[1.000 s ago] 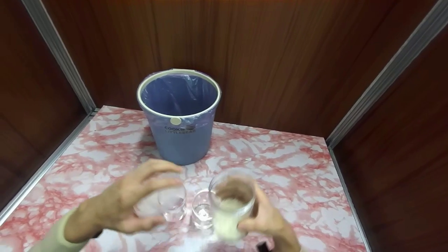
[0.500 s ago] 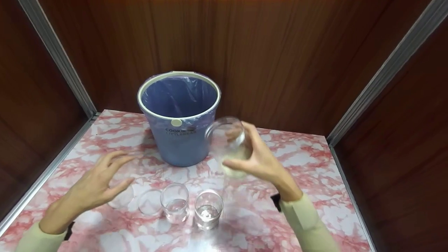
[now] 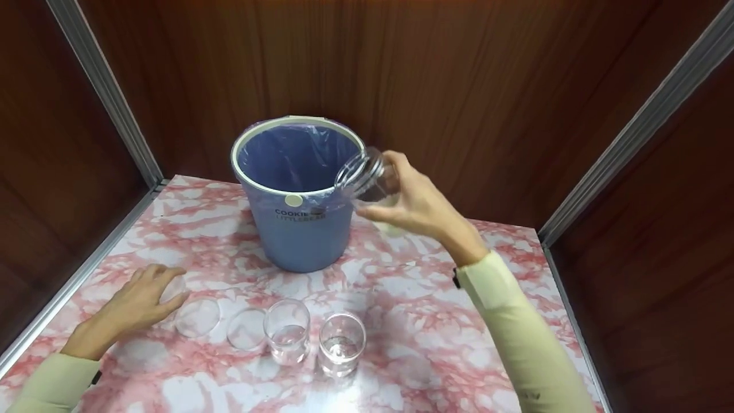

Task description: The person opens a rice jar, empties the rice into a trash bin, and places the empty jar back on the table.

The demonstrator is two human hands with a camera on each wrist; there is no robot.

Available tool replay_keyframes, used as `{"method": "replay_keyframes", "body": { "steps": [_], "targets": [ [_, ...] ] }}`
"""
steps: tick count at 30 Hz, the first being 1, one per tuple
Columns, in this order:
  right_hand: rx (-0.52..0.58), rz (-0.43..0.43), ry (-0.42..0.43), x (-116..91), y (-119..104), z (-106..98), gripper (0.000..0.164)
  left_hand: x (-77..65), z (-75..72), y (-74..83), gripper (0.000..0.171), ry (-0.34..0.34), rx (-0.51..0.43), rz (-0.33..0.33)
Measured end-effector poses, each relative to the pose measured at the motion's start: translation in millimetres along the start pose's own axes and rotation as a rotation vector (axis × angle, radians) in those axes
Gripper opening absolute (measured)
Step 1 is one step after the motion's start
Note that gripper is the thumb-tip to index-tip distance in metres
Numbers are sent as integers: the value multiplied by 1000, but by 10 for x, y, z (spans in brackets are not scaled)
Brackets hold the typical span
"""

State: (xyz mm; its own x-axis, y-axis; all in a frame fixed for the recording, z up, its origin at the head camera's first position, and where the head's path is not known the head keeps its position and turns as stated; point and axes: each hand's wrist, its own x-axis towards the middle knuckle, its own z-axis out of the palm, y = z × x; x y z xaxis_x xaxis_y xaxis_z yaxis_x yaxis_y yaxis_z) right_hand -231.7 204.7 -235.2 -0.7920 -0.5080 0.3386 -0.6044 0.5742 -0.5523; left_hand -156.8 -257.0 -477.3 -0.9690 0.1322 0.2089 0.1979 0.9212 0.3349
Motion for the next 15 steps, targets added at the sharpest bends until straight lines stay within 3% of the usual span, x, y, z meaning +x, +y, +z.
{"method": "replay_keyframes", "body": {
  "steps": [7,15],
  "targets": [
    [-115,13,-21,339,318,-15,81,-50,128,-304,54,-74,-6,-82],
    [-331,-20,-64,574,379,-3,85,-87,254,-457,53,-85,31,-116]
  ]
}}
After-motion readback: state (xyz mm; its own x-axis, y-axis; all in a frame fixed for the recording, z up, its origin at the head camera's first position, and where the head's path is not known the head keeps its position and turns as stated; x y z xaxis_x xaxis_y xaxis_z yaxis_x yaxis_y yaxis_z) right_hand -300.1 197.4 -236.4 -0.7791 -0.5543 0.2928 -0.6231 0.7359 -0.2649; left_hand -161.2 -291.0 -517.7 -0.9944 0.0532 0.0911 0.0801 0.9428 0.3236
